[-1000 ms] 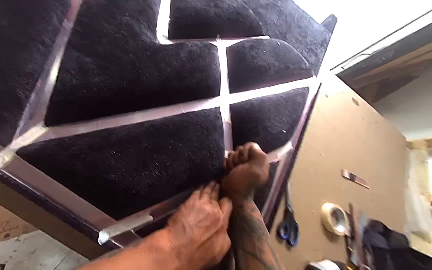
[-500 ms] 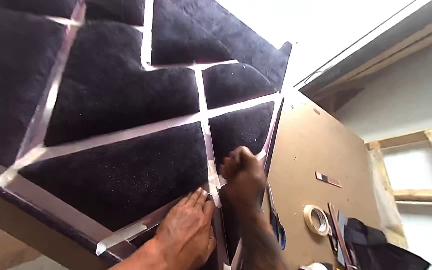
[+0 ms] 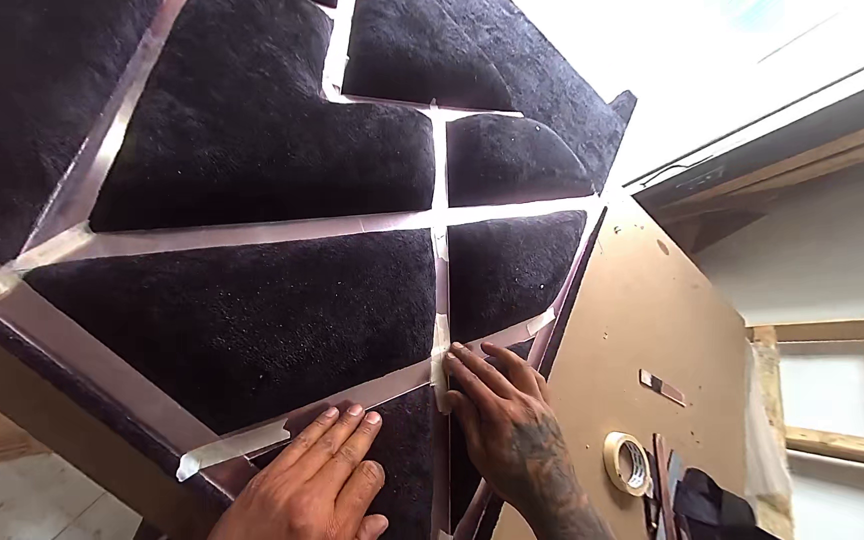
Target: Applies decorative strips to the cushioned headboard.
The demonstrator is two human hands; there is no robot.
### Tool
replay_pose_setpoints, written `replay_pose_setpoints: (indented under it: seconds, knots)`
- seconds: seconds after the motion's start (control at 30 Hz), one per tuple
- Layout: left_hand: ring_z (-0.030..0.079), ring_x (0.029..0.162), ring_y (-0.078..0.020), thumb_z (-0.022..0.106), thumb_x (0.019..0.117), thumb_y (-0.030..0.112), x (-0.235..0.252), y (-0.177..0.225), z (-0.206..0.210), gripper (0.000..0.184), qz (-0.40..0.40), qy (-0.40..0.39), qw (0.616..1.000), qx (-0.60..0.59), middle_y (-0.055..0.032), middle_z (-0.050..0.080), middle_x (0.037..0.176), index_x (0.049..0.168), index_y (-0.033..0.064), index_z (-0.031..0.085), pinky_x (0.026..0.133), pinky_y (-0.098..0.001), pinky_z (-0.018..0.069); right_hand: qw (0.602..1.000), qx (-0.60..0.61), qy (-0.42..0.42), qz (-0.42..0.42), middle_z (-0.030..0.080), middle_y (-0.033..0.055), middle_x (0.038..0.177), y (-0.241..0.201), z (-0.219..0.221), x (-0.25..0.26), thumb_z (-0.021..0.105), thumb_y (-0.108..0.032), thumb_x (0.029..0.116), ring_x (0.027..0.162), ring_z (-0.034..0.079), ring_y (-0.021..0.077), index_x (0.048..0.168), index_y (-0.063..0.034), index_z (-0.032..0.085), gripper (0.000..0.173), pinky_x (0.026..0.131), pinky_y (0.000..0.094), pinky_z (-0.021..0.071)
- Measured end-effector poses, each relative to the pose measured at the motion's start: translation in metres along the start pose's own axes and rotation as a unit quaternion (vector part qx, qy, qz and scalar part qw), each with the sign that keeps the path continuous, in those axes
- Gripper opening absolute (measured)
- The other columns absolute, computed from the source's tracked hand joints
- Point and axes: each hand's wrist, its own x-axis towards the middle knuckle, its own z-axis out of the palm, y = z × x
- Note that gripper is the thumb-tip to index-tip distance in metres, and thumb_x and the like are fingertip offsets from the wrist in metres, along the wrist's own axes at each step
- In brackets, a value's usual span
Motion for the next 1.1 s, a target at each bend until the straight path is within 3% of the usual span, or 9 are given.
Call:
replay_pose_setpoints:
  seconds: [0.37,0.53,0.7,0.8,0.87,0.93,0.97,1.03,1.1]
  knots:
    - [0.058,0.137,-0.0249,0.05,0.1026,0.053,0.016,-0.006,0.005,0.046,-0.002,0.032,0.997,0.065,-0.0092,0.065,0.141,0.114,0.0135,0.07,0.117,-0.0423,0.045,0.998,-0.051,-0.038,-0.026,0.068,-0.0031,0.135,-0.009,0.0,0.012,0.049,-0.028,0.0988,0.122,0.061,0.0229,0.123,-0.0225,0.076,0.037,0.103,0.0486,0.047]
    - [0.058,0.135,-0.0202,0.052,0.1037,0.053,0.024,0.001,-0.01,0.045,0.018,0.057,0.997,0.04,-0.0052,0.067,0.137,0.118,0.0142,0.071,0.119,-0.042,0.0421,0.996,-0.065,-0.059,-0.027,0.061,-0.004,0.147,-0.006,-0.004,0.004,0.046,-0.035,0.0973,0.133,0.058,0.03,0.136,-0.024,0.069,0.046,0.103,0.0575,0.0464]
    - [0.064,0.124,-0.0097,0.051,0.1061,0.047,0.0,-0.094,-0.101,0.041,-0.093,0.181,0.963,0.174,0.0035,0.072,0.126,0.124,0.017,0.072,0.113,-0.0371,0.0498,0.996,0.058,-0.07,-0.02,0.055,0.0033,0.154,0.019,-0.031,0.003,0.051,-0.031,0.1034,0.144,0.045,0.0398,0.143,-0.0175,0.062,0.044,0.112,0.0635,0.0377]
    - [0.055,0.138,-0.0124,0.04,0.1045,0.062,-0.033,-0.165,-0.15,0.064,-0.172,0.112,0.954,0.22,0.0001,0.063,0.144,0.139,0.0146,0.064,0.117,-0.0384,0.0454,0.994,0.102,-0.004,-0.032,0.055,0.0099,0.153,0.012,-0.035,0.03,0.047,-0.034,0.1062,0.145,0.047,0.035,0.142,-0.013,0.063,0.045,0.117,0.0575,0.037]
    - [0.047,0.146,-0.0139,0.034,0.0994,0.075,-0.045,-0.186,-0.159,0.081,-0.171,0.05,0.955,0.235,-0.0011,0.056,0.153,0.148,0.0136,0.057,0.121,-0.0391,0.0403,0.986,0.157,0.052,-0.028,0.061,0.0047,0.147,-0.003,-0.036,0.063,0.045,-0.036,0.1062,0.138,0.055,0.0247,0.139,-0.0167,0.066,0.044,0.114,0.0502,0.0449]
    - [0.048,0.145,-0.0172,0.033,0.0937,0.083,-0.04,-0.188,-0.156,0.091,-0.156,0.033,0.954,0.253,-0.002,0.058,0.151,0.147,0.0135,0.058,0.122,-0.0413,0.0394,0.938,0.333,0.092,0.038,0.073,-0.0064,0.124,-0.013,-0.041,0.103,0.044,-0.036,0.1071,0.108,0.071,0.0089,0.129,-0.0221,0.072,0.038,0.094,0.0357,0.0609]
    - [0.052,0.141,-0.0185,0.033,0.0928,0.084,-0.035,-0.187,-0.156,0.091,-0.144,0.035,0.954,0.261,-0.0023,0.062,0.146,0.143,0.0135,0.062,0.12,-0.0424,0.0415,0.877,0.466,0.085,0.079,0.077,0.0003,0.11,-0.017,-0.046,0.124,0.044,-0.034,0.108,0.091,0.076,0.0155,0.119,-0.0157,0.075,0.037,0.082,0.0382,0.0654]
    - [0.06,0.133,-0.0169,0.035,0.0959,0.08,-0.016,-0.186,-0.161,0.082,-0.086,0.047,0.963,0.249,-0.0008,0.069,0.135,0.135,0.0155,0.068,0.115,-0.0409,0.0477,0.755,0.636,0.101,0.12,0.067,0.008,0.074,-0.024,-0.045,0.164,0.046,-0.033,0.1064,0.058,0.062,0.0193,0.093,-0.0078,0.072,0.038,0.055,0.0358,0.0563]
    - [0.062,0.129,-0.0097,0.039,0.1016,0.07,0.017,-0.184,-0.161,0.064,-0.008,0.034,0.985,0.168,0.0049,0.07,0.132,0.131,0.022,0.069,0.11,-0.0353,0.0516,0.659,0.745,0.083,0.056,0.045,-0.0056,0.059,-0.027,-0.031,0.201,0.042,-0.04,0.1037,0.048,0.04,0.0064,0.073,-0.0189,0.058,0.041,0.047,0.0241,0.0372]
